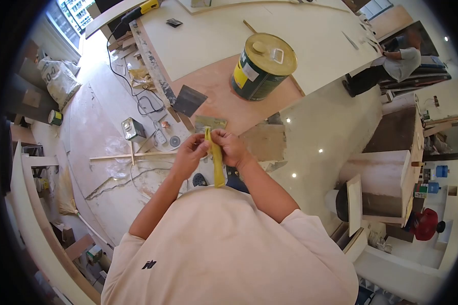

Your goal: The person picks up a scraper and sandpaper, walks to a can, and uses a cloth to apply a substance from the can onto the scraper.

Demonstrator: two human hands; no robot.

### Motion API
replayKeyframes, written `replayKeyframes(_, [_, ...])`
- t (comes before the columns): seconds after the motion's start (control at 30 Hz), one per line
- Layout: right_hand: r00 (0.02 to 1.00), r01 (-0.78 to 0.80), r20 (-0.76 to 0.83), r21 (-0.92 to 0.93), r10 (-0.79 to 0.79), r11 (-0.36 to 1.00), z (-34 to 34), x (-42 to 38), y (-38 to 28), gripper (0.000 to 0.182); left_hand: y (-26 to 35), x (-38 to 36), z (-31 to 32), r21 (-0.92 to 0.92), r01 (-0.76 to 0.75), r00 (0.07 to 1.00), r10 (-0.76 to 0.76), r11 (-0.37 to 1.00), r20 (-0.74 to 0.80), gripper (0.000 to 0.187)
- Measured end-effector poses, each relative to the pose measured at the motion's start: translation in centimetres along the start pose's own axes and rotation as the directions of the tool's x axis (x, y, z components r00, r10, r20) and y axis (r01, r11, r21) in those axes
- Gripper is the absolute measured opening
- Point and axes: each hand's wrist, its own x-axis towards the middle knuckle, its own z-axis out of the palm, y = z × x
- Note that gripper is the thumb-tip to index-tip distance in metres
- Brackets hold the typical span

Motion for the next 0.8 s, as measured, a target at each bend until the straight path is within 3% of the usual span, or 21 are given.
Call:
replayKeyframes(0.13, [1.000,-0.017,0.019,0.037,0.016,0.999,3.1,-0.5,0.3,0.024,1.3,-0.6,0.4,-0.167,0.076,0.989,-0.095,0.983,-0.113,0.039])
replayKeyframes(0.17, [1.000,-0.028,0.013,0.046,0.027,0.999,3.4,-0.8,0.4,0.024,0.7,-0.6,0.2,-0.040,0.018,0.988,-0.024,0.999,-0.155,0.039])
replayKeyframes(0.23, [0.999,0.024,-0.039,-0.132,-0.029,0.991,2.2,-0.5,1.4,0.021,-0.9,-0.5,-0.1,0.218,-0.087,0.969,0.133,0.972,-0.209,0.041])
replayKeyframes(0.27, [0.996,0.047,-0.063,-0.219,-0.062,0.975,2.6,-0.6,1.6,0.020,-0.8,-0.8,-0.1,0.240,-0.087,0.967,0.140,0.967,-0.213,0.041])
replayKeyframes(0.33, [0.993,0.047,-0.095,-0.189,-0.066,0.981,3.4,-1.2,1.7,0.018,-0.6,-1.3,-0.1,0.285,-0.089,0.963,0.156,0.954,-0.218,0.043])
replayKeyframes(0.43, [0.978,0.068,-0.189,-0.130,-0.093,0.989,3.7,-1.8,2.4,0.016,-0.4,-2.6,1.0,0.184,-0.236,0.910,0.284,0.954,-0.301,0.045])
replayKeyframes(0.53, [0.963,0.078,-0.247,-0.120,-0.106,0.990,3.0,-1.6,4.0,0.017,-3.5,-2.5,0.1,0.251,-0.240,0.944,0.286,0.938,-0.163,0.044])
replayKeyframes(0.57, [0.961,0.079,-0.254,-0.128,-0.109,0.989,2.5,-1.4,4.4,0.018,-3.4,-2.5,-0.3,0.191,-0.170,0.958,0.207,0.967,-0.197,0.040])
replayKeyframes(0.6, [0.950,0.101,-0.243,-0.355,-0.196,0.929,2.0,-1.3,4.5,0.020,-3.2,-2.4,-0.7,0.128,-0.096,0.966,0.124,0.987,-0.227,0.037])
replayKeyframes(0.67, [0.924,0.112,-0.170,-0.737,-0.344,0.666,0.9,-1.3,4.7,0.026,-3.7,-2.3,-2.0,0.008,-0.023,0.958,0.024,1.000,-0.286,0.029])
replayKeyframes(0.7, [0.857,0.156,-0.060,-0.916,-0.512,0.368,0.8,-1.7,4.3,0.029,-3.7,-2.3,-2.7,-0.091,-0.012,0.952,-0.016,0.996,-0.305,0.027])
replayKeyframes(0.73, [0.773,0.152,0.101,-0.988,-0.626,0.028,0.7,-2.2,3.7,0.032,-3.7,-2.4,-3.5,-0.187,-0.005,0.946,-0.056,0.982,-0.320,0.026])
replayKeyframes(0.77, [0.680,0.096,0.290,-0.946,-0.673,-0.310,0.5,-2.5,3.2,0.035,-3.5,-2.4,-4.0,-0.279,-0.001,0.939,-0.095,0.960,-0.332,0.024])
replayKeyframes(0.8, [0.698,0.094,0.272,-0.952,-0.662,-0.292,0.0,-2.3,2.9,0.036,-3.3,-2.5,-4.5,-0.301,0.000,0.930,-0.111,0.954,-0.350,0.020])
